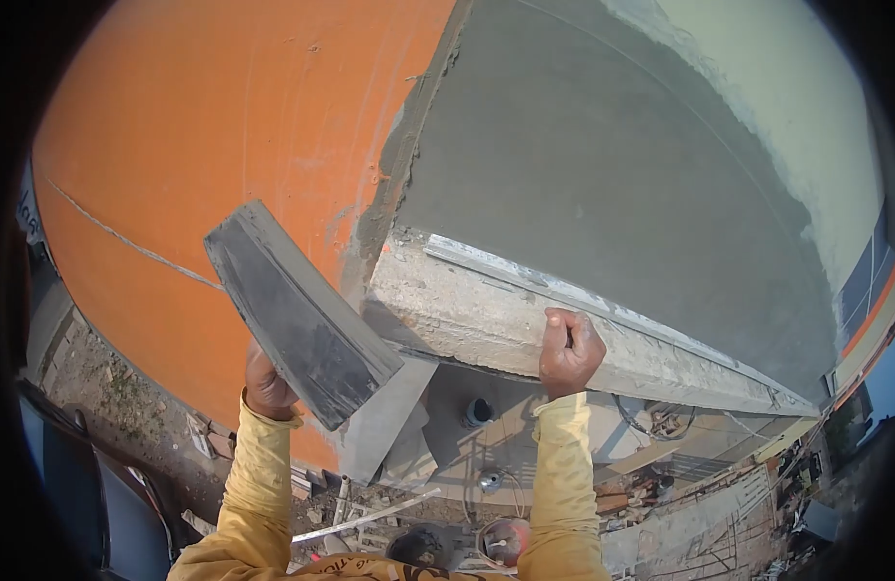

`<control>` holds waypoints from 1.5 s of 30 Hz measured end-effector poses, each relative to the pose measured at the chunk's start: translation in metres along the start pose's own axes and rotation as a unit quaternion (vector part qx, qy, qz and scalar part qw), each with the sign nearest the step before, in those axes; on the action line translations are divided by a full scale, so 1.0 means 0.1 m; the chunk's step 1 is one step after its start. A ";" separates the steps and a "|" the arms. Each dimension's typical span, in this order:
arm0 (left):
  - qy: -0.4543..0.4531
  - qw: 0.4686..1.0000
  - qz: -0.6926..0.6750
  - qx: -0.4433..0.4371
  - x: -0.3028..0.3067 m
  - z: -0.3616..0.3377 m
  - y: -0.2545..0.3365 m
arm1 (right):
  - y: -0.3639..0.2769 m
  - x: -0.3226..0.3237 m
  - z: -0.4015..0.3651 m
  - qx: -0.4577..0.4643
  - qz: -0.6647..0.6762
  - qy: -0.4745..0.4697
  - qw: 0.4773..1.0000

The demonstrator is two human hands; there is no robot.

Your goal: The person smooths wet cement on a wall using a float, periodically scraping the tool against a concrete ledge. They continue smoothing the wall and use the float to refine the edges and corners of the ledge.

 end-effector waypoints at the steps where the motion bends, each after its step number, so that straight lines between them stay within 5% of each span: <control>1: -0.002 0.999 0.030 0.036 -0.23 -0.03 -0.06 | 0.04 0.03 0.01 -0.045 0.010 -0.035 0.998; 2: -0.001 0.996 0.061 0.071 -0.39 -0.04 -0.16 | 0.04 0.09 0.07 -0.035 0.011 -0.029 0.999; 4: -0.053 0.991 0.096 0.071 -0.52 -0.02 -0.37 | -0.08 0.07 0.14 -0.204 0.171 -0.230 0.936; 5: -0.096 0.983 0.136 0.079 -0.59 -0.02 -0.47 | -0.21 0.14 0.19 -0.196 0.170 -0.236 0.937; 6: -0.092 0.984 0.137 0.069 -0.68 0.04 -0.55 | -0.34 0.14 0.18 -0.242 0.231 -0.380 0.862; 7: -0.187 0.964 0.180 0.054 -0.82 0.15 -0.63 | -0.43 0.13 0.15 -0.282 0.282 -0.513 0.760; 8: -0.278 0.934 0.223 0.040 -0.96 0.23 -0.72 | -0.42 0.13 0.13 -0.278 0.279 -0.520 0.758; 11: -0.287 0.930 0.200 0.112 -1.30 0.40 -0.91 | -0.31 0.12 0.07 -0.343 0.329 -0.506 0.720; 19: -0.247 0.950 0.159 0.109 -1.35 0.66 -1.11 | -0.13 0.06 -0.10 -0.515 0.440 -0.415 0.608; 21: -0.312 0.867 0.385 -0.055 -1.34 0.80 -1.06 | -0.74 0.26 0.17 -0.411 0.407 -0.362 0.732; 22: -0.311 0.869 0.380 -0.057 -1.30 0.80 -1.07 | -0.85 0.21 0.37 -0.340 0.418 -0.416 0.733; 23: -0.264 0.817 0.489 -0.154 -1.23 0.82 -1.04 | -0.94 0.20 0.61 -0.267 0.425 -0.467 0.728; 24: -0.209 0.745 0.584 -0.245 -1.17 0.82 -1.03 | -0.99 0.18 0.86 -0.175 0.309 -0.407 0.842; 25: -0.158 0.736 0.598 -0.276 -1.11 0.81 -1.08 | -1.06 0.15 1.08 -0.077 0.180 -0.333 0.922; 27: -0.159 0.725 0.605 -0.289 -1.07 0.76 -1.10 | -1.29 0.06 1.40 0.030 0.033 -0.214 0.976; 28: -0.162 0.707 0.618 -0.303 -1.05 0.75 -1.11 | -1.33 -0.04 1.54 0.031 0.028 -0.214 0.976; 30: -0.172 0.683 0.638 -0.310 -1.02 0.72 -1.15 | -1.46 -0.17 1.71 0.259 -0.155 -0.039 0.952; 33: -0.175 0.651 0.662 -0.326 -0.99 0.69 -1.22 | -1.54 -0.45 1.77 0.353 -0.217 -0.020 0.910; 45: -0.157 0.625 0.671 -0.366 -0.96 0.66 -1.24 | -1.24 -1.32 1.06 0.480 -0.326 -0.151 0.800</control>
Point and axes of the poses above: each hand's wrist, its own z-axis towards the middle knuckle, its own x-axis out of the back of the hand, y = z × x, the point moved 3 cm from there along z, towards the middle knuckle, and after that the axes turned 15 degrees about -x, right-handed, at the moved point
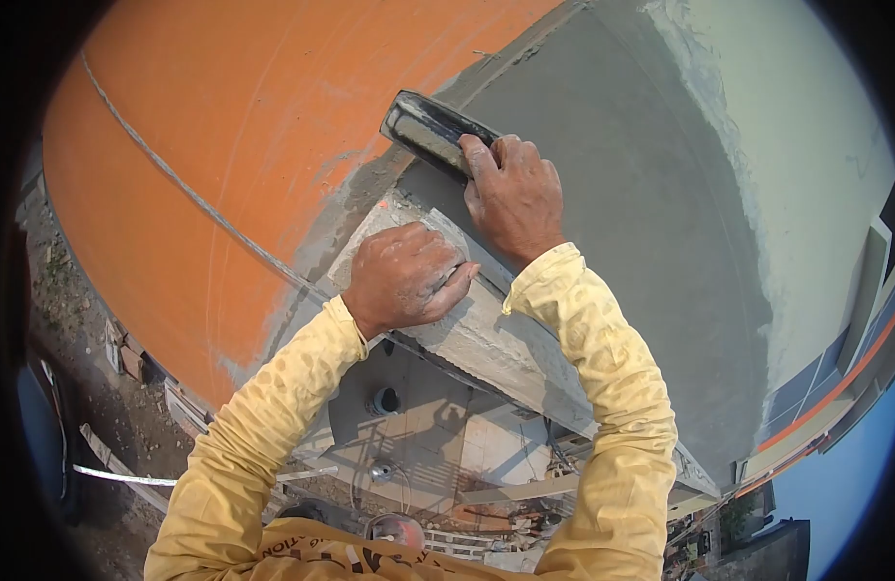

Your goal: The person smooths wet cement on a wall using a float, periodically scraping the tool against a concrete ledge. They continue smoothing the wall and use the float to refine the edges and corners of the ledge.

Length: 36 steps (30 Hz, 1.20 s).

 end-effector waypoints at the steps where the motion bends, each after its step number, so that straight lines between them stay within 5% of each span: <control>1: -0.001 1.000 0.003 0.004 0.00 0.00 0.00 | -0.04 -0.06 -0.02 0.003 0.003 -0.002 1.000; 16: -0.045 0.999 0.011 0.010 -0.01 0.00 0.00 | -0.16 -0.28 -0.13 0.033 -0.052 0.003 0.998; 25: -0.030 0.999 0.009 0.007 -0.01 0.04 0.02 | 0.68 0.15 -0.27 -0.176 -0.121 0.096 0.972; 28: -0.051 0.998 0.032 0.016 0.01 0.08 0.06 | 0.93 0.31 -0.24 -0.265 -0.045 0.143 0.953; 36: -0.049 0.999 0.017 0.013 0.01 0.07 0.04 | 0.88 0.40 0.55 -0.288 0.015 0.163 0.943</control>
Point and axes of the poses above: each hand's wrist, its own z-axis towards the middle knuckle, its own x-axis out of the back of the hand, y = z × x, the point moved 3 cm from there along z, towards the middle knuckle, and after that the axes turned 15 degrees about -x, right-handed, at the moved point
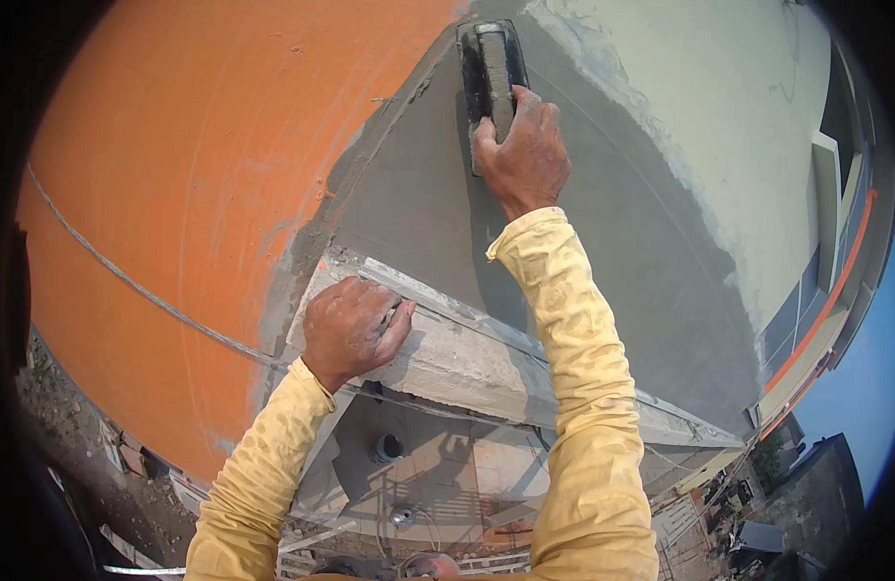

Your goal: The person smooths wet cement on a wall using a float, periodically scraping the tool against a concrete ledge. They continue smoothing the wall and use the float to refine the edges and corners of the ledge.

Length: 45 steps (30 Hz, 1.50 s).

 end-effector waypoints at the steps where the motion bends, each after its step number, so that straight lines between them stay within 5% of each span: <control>1: 0.003 1.000 -0.001 -0.004 -0.01 -0.01 0.00 | -0.08 -0.04 0.03 0.000 0.000 0.001 1.000; 9: -0.010 1.000 -0.015 -0.005 0.02 -0.02 -0.01 | -0.31 -0.18 0.02 -0.045 -0.070 -0.078 0.993; 14: -0.009 1.000 -0.015 -0.010 0.01 0.01 0.00 | 0.20 -0.10 -0.25 -0.081 -0.020 -0.014 0.996; 23: 0.004 0.999 -0.032 -0.014 0.00 0.01 -0.03 | -0.48 -0.31 0.09 -0.025 -0.047 -0.080 0.995; 26: -0.016 0.999 -0.036 -0.008 0.00 0.00 -0.03 | -0.31 -0.21 -0.04 -0.095 -0.083 -0.094 0.988; 33: -0.027 0.998 -0.039 -0.028 -0.01 0.00 -0.02 | 0.07 -0.10 -0.28 -0.104 0.017 0.008 0.994; 38: -0.036 0.999 -0.029 -0.012 -0.01 0.00 -0.02 | -0.42 -0.20 0.30 -0.024 -0.019 -0.049 0.998; 45: -0.037 0.998 -0.045 -0.007 -0.01 -0.01 -0.04 | 0.00 -0.03 -0.26 -0.095 -0.073 -0.115 0.986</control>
Point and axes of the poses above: each hand's wrist, its own z-axis towards the middle knuckle, its own x-axis out of the back of the hand, y = z × x, the point moved 3 cm from there along z, towards the middle knuckle, and after that the axes turned 15 degrees about -x, right-handed, at the moved point
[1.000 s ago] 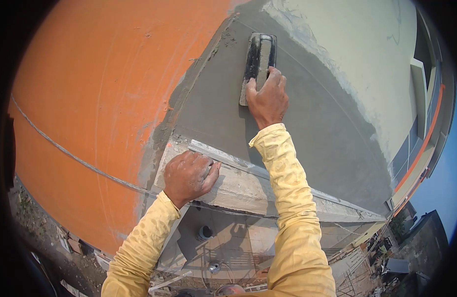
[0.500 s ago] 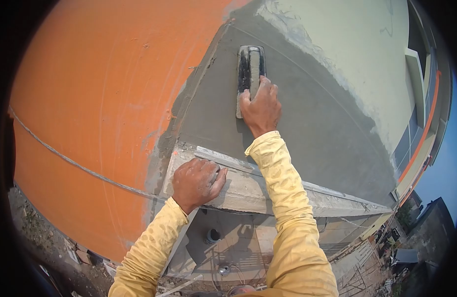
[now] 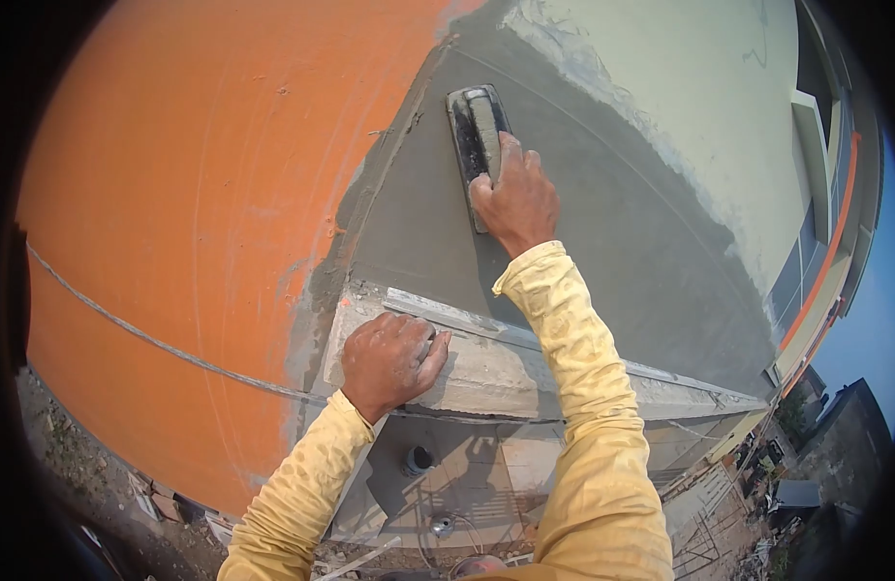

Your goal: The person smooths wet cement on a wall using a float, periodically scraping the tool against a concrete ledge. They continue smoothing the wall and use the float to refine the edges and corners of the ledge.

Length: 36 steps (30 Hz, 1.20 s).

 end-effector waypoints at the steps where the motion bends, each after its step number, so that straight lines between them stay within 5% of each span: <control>1: -0.003 1.000 0.005 -0.003 -0.01 0.00 0.01 | 0.13 -0.02 -0.07 0.004 0.002 0.002 1.000; 8: -0.015 1.000 0.024 0.002 0.00 0.03 0.04 | -0.26 0.15 0.33 0.039 0.075 0.074 0.994; 13: -0.010 1.000 0.013 -0.001 -0.01 0.02 0.00 | -0.66 0.05 0.63 0.065 -0.024 0.074 0.995; 18: -0.024 1.000 -0.009 0.008 0.00 0.01 -0.01 | -0.01 -0.03 -0.08 0.000 -0.034 0.004 0.999; 21: -0.031 0.999 -0.005 -0.007 -0.02 0.00 0.00 | 0.27 -0.01 -0.16 -0.003 0.019 0.047 0.999; 30: -0.064 0.997 -0.027 0.018 0.00 0.02 -0.01 | -0.73 0.00 0.60 0.024 -0.021 0.082 0.996; 36: -0.067 0.997 -0.044 0.003 0.00 0.01 -0.03 | 0.03 -0.04 -0.16 0.015 0.004 0.029 0.999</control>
Point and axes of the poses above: each hand's wrist, its own z-axis towards the middle knuckle, its own x-axis out of the back of the hand, y = z × x, the point moved 3 cm from there along z, towards the middle knuckle, and after that the axes turned 15 degrees about -x, right-handed, at the moved point
